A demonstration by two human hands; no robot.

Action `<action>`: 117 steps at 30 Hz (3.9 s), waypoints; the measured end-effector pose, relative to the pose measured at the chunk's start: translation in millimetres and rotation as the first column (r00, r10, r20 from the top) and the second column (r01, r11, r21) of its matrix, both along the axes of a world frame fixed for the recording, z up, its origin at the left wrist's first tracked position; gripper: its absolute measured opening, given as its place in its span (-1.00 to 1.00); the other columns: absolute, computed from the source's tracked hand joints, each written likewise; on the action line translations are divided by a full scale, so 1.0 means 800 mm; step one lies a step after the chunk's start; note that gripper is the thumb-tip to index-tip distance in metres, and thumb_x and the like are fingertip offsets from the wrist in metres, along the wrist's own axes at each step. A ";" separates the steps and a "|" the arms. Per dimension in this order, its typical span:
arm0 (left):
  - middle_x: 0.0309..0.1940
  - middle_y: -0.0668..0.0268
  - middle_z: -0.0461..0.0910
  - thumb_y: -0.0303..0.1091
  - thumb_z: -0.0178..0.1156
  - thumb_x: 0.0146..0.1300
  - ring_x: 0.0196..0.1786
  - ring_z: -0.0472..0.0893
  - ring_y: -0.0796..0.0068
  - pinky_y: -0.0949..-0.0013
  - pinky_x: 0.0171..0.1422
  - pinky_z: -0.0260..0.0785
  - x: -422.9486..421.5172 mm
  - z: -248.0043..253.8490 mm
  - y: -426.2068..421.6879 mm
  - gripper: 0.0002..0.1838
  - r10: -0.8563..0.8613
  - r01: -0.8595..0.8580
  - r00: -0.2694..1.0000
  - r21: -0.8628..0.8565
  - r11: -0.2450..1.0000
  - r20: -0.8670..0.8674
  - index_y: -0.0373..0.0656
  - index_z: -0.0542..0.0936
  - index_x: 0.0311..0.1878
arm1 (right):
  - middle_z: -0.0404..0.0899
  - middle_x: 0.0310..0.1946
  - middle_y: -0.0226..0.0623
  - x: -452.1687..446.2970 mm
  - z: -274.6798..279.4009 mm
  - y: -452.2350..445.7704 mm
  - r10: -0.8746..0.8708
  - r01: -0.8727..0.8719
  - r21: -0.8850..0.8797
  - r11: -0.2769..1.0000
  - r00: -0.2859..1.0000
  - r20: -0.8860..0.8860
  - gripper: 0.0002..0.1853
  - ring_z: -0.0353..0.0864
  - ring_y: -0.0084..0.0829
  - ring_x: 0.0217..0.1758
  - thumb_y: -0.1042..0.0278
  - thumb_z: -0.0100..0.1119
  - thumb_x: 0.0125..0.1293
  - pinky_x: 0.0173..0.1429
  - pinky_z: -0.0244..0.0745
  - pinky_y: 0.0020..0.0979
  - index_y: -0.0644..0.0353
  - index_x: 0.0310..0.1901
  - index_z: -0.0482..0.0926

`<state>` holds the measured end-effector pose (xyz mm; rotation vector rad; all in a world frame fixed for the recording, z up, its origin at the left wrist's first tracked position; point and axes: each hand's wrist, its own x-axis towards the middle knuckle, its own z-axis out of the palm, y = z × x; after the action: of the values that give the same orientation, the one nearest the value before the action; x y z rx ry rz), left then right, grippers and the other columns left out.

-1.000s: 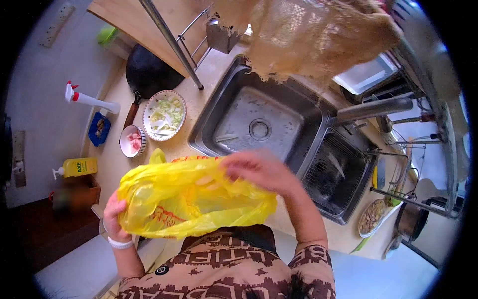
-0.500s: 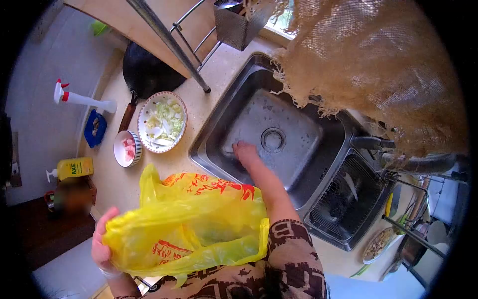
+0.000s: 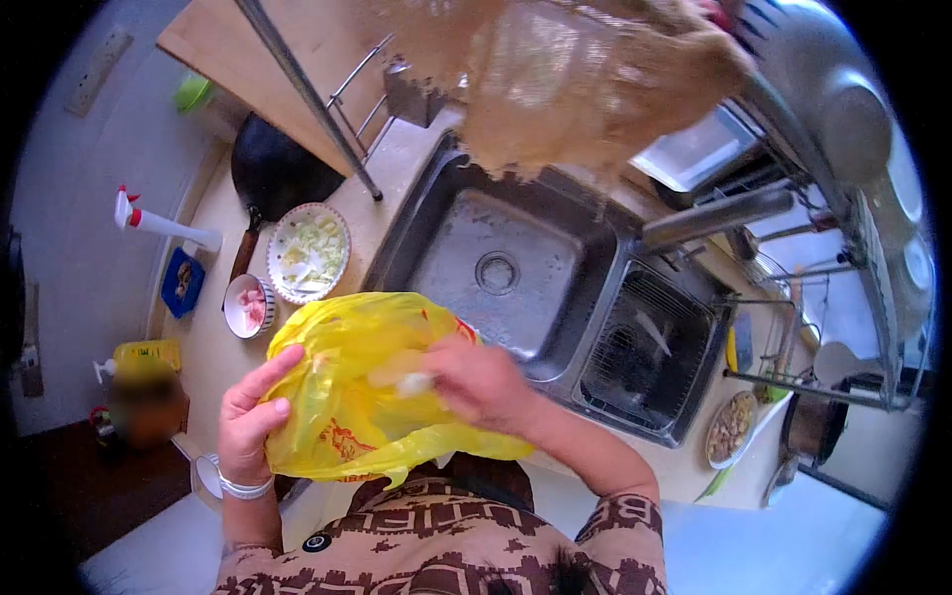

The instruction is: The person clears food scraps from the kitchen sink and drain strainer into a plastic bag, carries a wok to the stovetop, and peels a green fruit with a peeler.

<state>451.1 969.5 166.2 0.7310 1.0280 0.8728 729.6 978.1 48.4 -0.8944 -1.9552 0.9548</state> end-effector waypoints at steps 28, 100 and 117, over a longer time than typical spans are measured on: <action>0.21 -0.35 0.37 -0.55 0.39 -0.02 0.26 0.46 -0.14 -0.04 0.41 0.23 -0.059 -0.030 -0.062 -0.31 0.259 -0.285 0.948 0.131 0.949 0.187 -0.48 0.41 0.25 | 0.61 0.01 -0.09 0.092 -0.477 0.081 0.010 0.341 -0.349 0.873 0.703 0.711 -0.59 0.58 -0.13 0.12 0.50 0.16 0.06 0.17 0.47 -0.26 0.14 0.01 0.62; 0.15 -0.33 0.44 -0.50 0.40 -0.01 0.18 0.54 -0.08 0.02 0.35 0.32 -0.061 -0.064 -0.037 -0.29 0.354 -0.363 0.926 0.056 0.930 0.130 -0.52 0.39 0.25 | 0.66 -0.20 -0.05 0.057 -0.469 0.112 -0.177 0.505 -0.117 0.855 0.497 0.850 -0.71 0.61 -0.17 0.02 0.22 0.16 0.11 0.42 0.13 -0.11 0.15 -0.15 0.61; 0.14 -0.31 0.45 -0.51 0.39 -0.02 0.18 0.54 -0.08 0.01 0.35 0.33 -0.054 -0.066 -0.033 -0.31 0.382 -0.388 0.919 0.047 0.921 0.102 -0.50 0.41 0.23 | 0.63 -0.42 -0.28 0.075 -0.519 0.102 -0.486 0.438 0.284 0.853 0.468 0.738 -0.91 0.61 -0.27 -0.19 0.35 0.19 -0.01 0.19 0.32 -0.13 0.08 -0.42 0.58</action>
<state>407.7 942.8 113.8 0.5438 1.0829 1.2751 790.0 1060.1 -367.0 -1.9540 -2.1886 0.1239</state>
